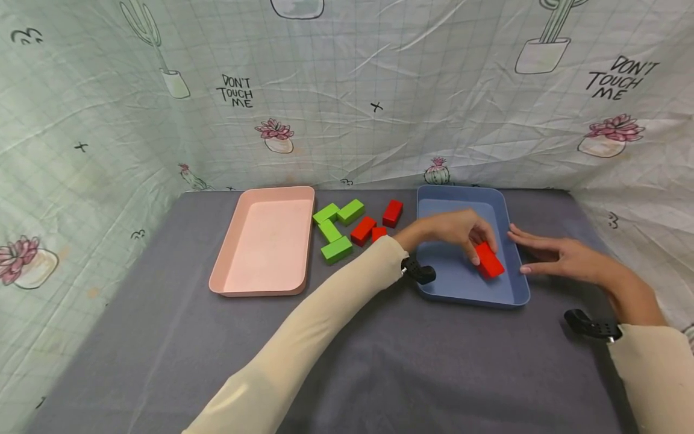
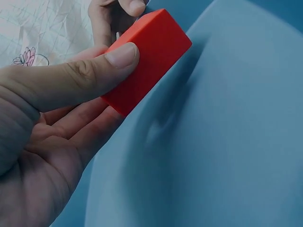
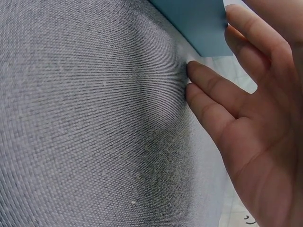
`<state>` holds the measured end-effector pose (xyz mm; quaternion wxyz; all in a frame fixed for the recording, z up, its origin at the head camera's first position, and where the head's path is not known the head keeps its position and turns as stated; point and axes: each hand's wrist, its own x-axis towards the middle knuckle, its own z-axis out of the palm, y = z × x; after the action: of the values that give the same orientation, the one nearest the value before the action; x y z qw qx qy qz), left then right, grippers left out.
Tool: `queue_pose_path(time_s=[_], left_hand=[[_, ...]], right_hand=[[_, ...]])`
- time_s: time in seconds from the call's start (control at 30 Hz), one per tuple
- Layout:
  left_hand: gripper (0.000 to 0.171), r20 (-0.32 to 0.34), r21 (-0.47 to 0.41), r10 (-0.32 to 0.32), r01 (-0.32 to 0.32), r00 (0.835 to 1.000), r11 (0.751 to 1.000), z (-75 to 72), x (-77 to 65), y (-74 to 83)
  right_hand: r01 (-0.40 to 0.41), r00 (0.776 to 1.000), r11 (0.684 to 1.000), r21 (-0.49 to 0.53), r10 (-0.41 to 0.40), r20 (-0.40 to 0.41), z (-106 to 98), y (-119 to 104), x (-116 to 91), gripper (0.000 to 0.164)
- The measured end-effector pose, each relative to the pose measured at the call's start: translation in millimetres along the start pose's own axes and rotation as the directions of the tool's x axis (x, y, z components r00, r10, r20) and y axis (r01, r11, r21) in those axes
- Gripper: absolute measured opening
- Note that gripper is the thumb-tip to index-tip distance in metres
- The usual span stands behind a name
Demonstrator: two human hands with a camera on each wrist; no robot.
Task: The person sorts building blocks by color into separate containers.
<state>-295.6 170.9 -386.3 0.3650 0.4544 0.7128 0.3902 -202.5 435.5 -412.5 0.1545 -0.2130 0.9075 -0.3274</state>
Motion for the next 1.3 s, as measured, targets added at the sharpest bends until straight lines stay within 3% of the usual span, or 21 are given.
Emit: queue_pose_path(time_s=[0.83,1.13,1.3], left_hand=[[0.040,0.027,-0.092,-0.031,0.034,0.999,0.995,10.1,6.0,3.5],[0.039,0.071,-0.018,-0.038,0.040,0.997,0.999,13.8,8.6,0.1],[0.039,0.102,0.104,-0.027,0.016,0.994,0.994,15.1,8.4,2.7]], right_hand=[[0.044,0.999,0.999,0.011,-0.044,-0.020,-1.7,-1.0,-1.5,0.072],[0.016,1.000,1.000,0.006,-0.016,-0.010,-1.4,-2.4,-2.2,0.072],[0.015,1.000,1.000,0.016,-0.015,-0.003,-0.8,-2.6,-1.5,0.072]])
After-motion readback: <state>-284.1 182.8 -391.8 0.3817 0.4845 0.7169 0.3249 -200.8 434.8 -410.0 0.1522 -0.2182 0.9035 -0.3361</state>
